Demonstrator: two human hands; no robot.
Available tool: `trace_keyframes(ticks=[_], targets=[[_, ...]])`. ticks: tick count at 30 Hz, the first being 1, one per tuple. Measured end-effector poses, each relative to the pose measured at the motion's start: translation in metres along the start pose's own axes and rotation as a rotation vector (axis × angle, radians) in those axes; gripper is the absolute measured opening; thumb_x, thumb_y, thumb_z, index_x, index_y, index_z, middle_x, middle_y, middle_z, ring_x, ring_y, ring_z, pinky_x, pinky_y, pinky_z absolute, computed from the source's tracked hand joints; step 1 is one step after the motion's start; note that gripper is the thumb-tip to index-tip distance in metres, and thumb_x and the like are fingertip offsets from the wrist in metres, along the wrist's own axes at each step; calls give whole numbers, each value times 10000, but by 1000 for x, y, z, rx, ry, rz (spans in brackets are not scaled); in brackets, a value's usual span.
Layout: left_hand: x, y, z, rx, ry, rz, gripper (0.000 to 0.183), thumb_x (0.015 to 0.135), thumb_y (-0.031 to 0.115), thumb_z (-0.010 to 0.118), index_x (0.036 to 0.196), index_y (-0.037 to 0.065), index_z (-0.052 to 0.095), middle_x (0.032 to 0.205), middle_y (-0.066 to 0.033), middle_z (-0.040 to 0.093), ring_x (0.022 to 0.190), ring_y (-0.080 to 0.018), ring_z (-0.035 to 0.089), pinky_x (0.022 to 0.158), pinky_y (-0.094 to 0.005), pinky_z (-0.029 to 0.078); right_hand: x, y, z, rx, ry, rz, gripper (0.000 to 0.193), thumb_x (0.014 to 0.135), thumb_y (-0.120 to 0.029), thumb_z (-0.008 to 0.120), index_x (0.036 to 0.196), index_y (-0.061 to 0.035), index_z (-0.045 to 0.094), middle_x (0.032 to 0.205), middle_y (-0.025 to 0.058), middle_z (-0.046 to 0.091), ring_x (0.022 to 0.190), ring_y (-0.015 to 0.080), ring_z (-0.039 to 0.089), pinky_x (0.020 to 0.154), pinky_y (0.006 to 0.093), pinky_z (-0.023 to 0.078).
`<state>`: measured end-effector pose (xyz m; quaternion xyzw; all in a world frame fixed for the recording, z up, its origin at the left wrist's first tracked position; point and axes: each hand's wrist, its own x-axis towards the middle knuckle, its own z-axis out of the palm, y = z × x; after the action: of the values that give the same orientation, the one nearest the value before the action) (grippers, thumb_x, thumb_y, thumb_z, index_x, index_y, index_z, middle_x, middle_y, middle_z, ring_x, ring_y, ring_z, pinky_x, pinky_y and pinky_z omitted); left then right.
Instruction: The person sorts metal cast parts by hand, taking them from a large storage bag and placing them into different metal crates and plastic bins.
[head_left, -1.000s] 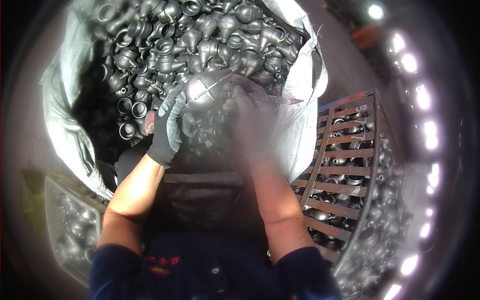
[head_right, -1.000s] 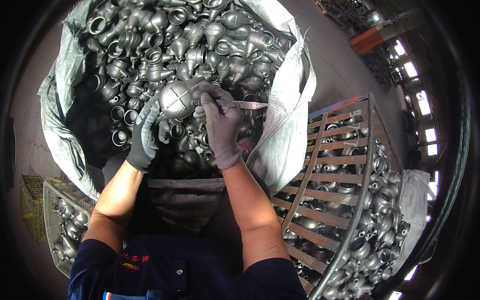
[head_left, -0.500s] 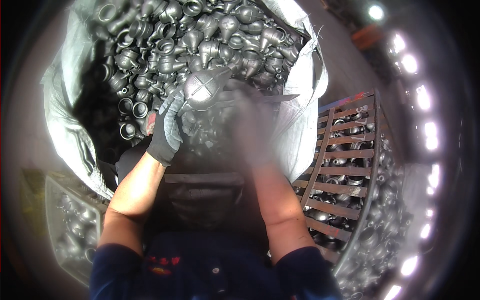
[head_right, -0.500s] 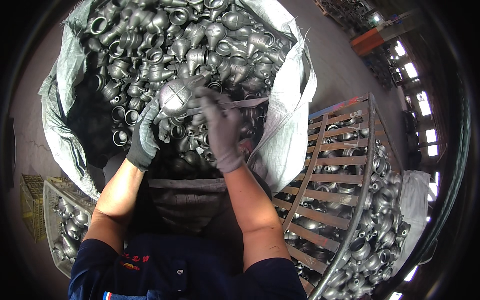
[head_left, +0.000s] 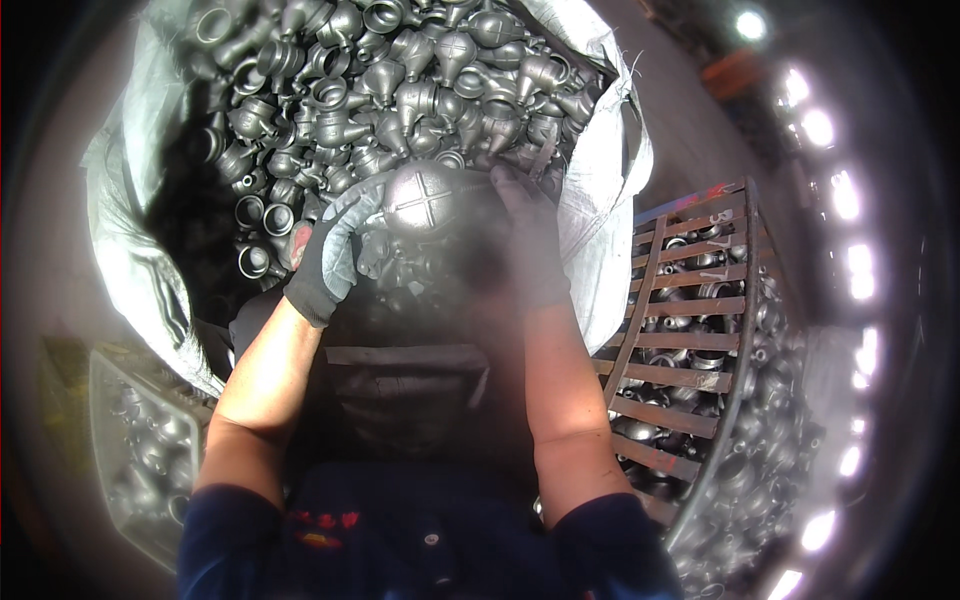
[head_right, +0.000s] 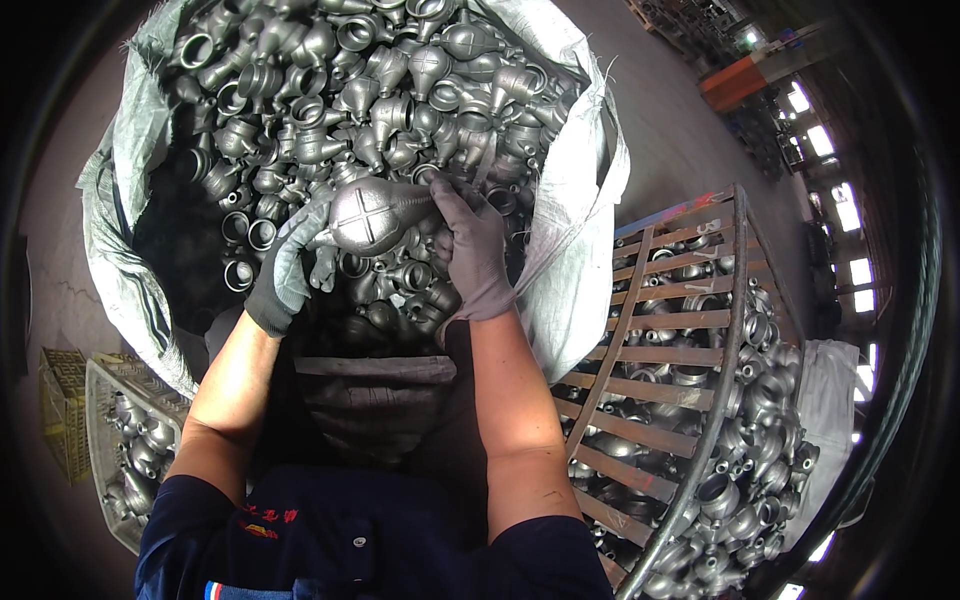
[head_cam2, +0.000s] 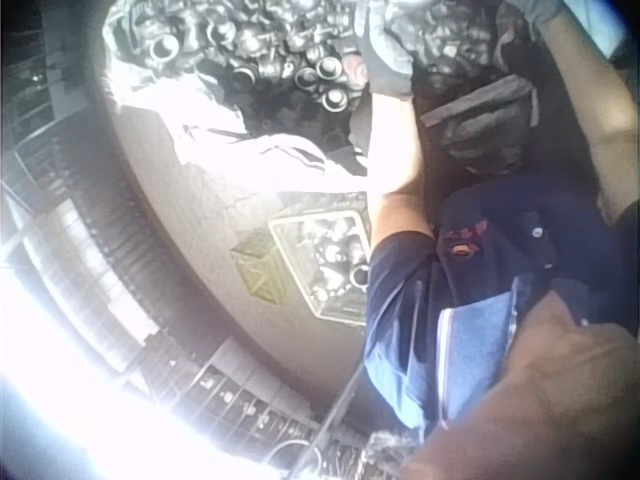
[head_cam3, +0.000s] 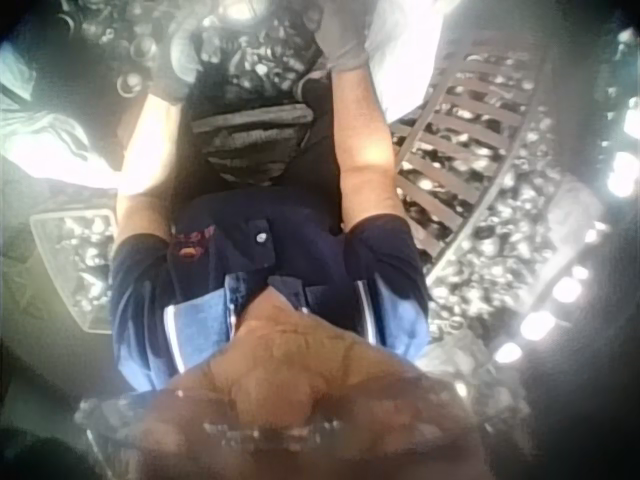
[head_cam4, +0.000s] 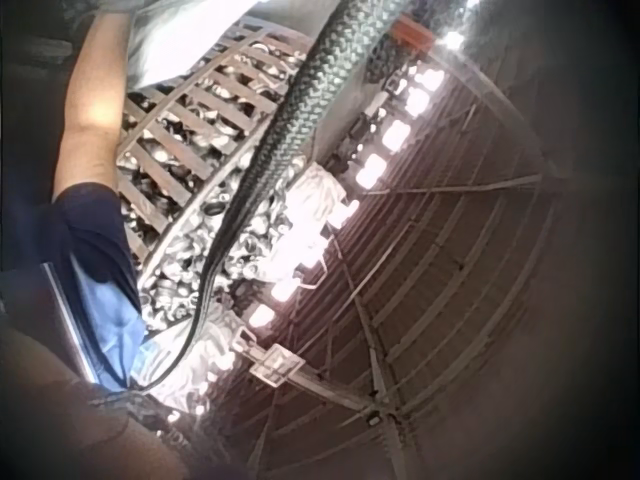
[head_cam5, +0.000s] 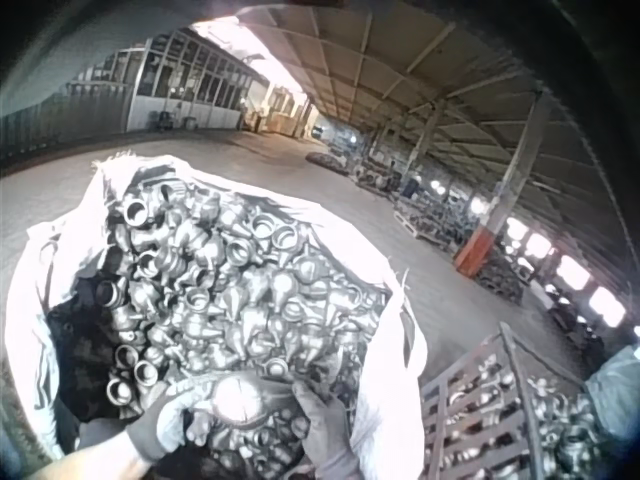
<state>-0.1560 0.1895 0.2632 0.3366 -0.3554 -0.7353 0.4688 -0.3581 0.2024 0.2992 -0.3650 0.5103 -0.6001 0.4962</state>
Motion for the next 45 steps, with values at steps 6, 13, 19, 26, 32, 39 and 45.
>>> trace_keyframes(ticks=[6, 13, 19, 26, 32, 39, 45], targets=[[17, -4, -11, -201, 115, 29, 340, 925, 305, 461, 1122, 38, 533, 584, -3, 542, 434, -80, 468, 376, -204, 378, -3, 17, -6, 27, 49, 76, 204, 833, -234, 629, 958, -74, 610, 640, -35, 520, 407, 5, 344, 367, 161, 251], [20, -5, -15, -234, 90, 54, 267, 934, 201, 428, 1107, 35, 546, 649, -6, 563, 523, -68, 497, 469, -184, 403, -9, 7, -2, -414, -41, -225, 202, 862, -202, 588, 1009, -63, 599, 617, 5, 547, 410, 4, 342, 368, 159, 242], [21, -4, -19, -190, -5, 96, 326, 903, 160, 472, 1187, 2, 508, 719, -93, 597, 554, -135, 559, 443, -240, 457, -14, 2, -1, 21, -11, 84, 200, 867, -190, 581, 1032, -80, 605, 688, -14, 572, 422, 0, 347, 375, 156, 242], [22, 0, -19, -225, -38, 69, 316, 879, 112, 498, 1179, 16, 523, 794, -60, 608, 655, -127, 587, 519, -247, 487, -12, 4, -5, 214, -4, 139, 189, 868, -179, 569, 1028, -91, 617, 732, -38, 577, 438, -3, 360, 374, 151, 245], [22, 1, -11, -77, 133, 64, 213, 903, 208, 493, 981, 32, 585, 599, -17, 539, 473, -100, 488, 402, -220, 378, -13, 6, -8, -23, -2, 54, 149, 867, -210, 576, 906, -71, 611, 606, 7, 555, 386, 12, 349, 344, 167, 236], [24, -2, -19, 10, 40, 31, 241, 921, 248, 478, 797, 65, 573, 554, -20, 517, 425, -105, 457, 386, -225, 358, -15, 6, -7, 47, 78, 102, 183, 855, -243, 602, 805, -67, 590, 570, 11, 542, 361, 24, 342, 336, 176, 233], [27, -5, -29, -1, -5, 3, 210, 886, 230, 556, 948, 37, 610, 606, -40, 540, 486, -111, 493, 416, -222, 374, -15, 13, -11, -535, 31, -337, 176, 845, -227, 609, 823, -54, 598, 590, 8, 543, 379, 23, 362, 345, 173, 242]])
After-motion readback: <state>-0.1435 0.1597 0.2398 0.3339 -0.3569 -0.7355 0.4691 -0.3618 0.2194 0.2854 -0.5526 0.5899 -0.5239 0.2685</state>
